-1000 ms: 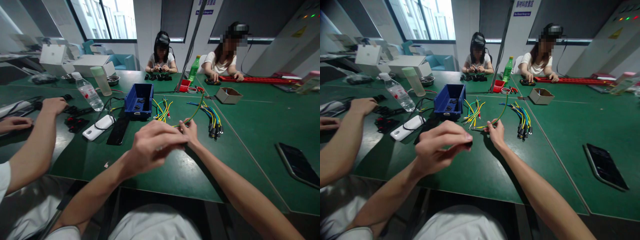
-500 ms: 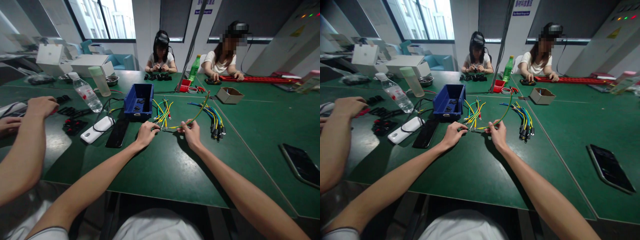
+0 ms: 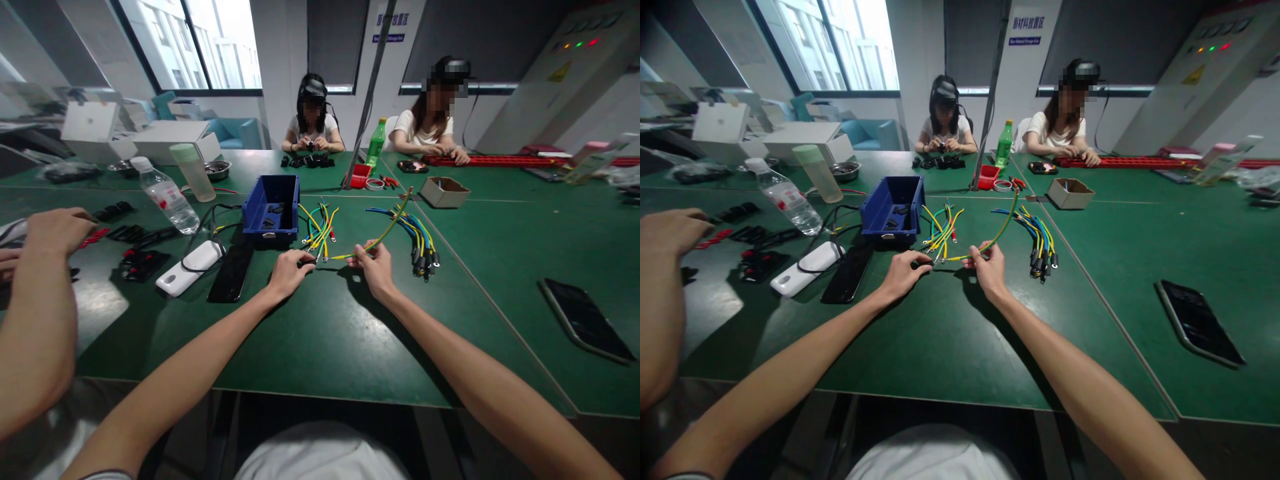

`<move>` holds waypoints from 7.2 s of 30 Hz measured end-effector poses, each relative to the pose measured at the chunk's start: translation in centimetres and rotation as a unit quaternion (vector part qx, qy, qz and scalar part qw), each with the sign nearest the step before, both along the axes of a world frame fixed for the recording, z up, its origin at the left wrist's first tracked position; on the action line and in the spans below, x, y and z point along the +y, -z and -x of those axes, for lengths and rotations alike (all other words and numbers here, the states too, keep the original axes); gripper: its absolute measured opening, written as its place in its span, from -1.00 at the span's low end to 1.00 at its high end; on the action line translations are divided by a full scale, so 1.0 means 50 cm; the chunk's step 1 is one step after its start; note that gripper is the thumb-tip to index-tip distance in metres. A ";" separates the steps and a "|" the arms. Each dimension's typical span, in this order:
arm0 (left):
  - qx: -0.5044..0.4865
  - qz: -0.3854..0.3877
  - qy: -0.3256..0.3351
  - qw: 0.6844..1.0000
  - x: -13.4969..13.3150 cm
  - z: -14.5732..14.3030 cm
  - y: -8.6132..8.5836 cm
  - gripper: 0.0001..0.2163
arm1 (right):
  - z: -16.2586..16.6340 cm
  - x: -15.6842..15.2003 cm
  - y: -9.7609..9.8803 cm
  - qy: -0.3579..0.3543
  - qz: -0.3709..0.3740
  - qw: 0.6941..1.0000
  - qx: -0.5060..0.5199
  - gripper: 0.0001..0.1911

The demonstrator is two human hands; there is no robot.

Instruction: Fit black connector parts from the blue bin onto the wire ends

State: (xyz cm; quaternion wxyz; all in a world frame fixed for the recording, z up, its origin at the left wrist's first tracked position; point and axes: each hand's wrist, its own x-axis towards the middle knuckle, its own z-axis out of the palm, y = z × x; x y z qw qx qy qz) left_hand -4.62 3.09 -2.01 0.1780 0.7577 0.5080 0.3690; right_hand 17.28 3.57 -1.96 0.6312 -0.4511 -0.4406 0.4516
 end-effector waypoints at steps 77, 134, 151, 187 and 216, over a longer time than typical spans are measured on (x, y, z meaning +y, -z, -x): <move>-0.034 0.011 0.015 0.999 -0.011 -0.006 -0.013 -0.89 | 0.009 -0.010 -0.007 -0.037 0.013 0.999 -0.020 -0.58; 0.002 -0.030 0.050 0.998 -0.011 -0.007 -0.007 -0.90 | 0.006 -0.005 0.004 -0.045 0.007 0.998 -0.040 -0.60; 0.005 -0.030 0.061 0.998 -0.012 -0.007 -0.008 -0.91 | 0.008 -0.007 0.005 -0.054 0.012 0.997 -0.045 -0.61; -0.013 -0.016 0.072 0.997 -0.011 -0.009 -0.005 -0.91 | 0.010 -0.008 0.000 -0.051 0.013 0.997 -0.054 -0.62; -0.028 -0.002 0.058 0.998 -0.012 -0.008 -0.006 -0.90 | 0.011 -0.004 0.003 -0.070 0.017 0.997 -0.039 -0.62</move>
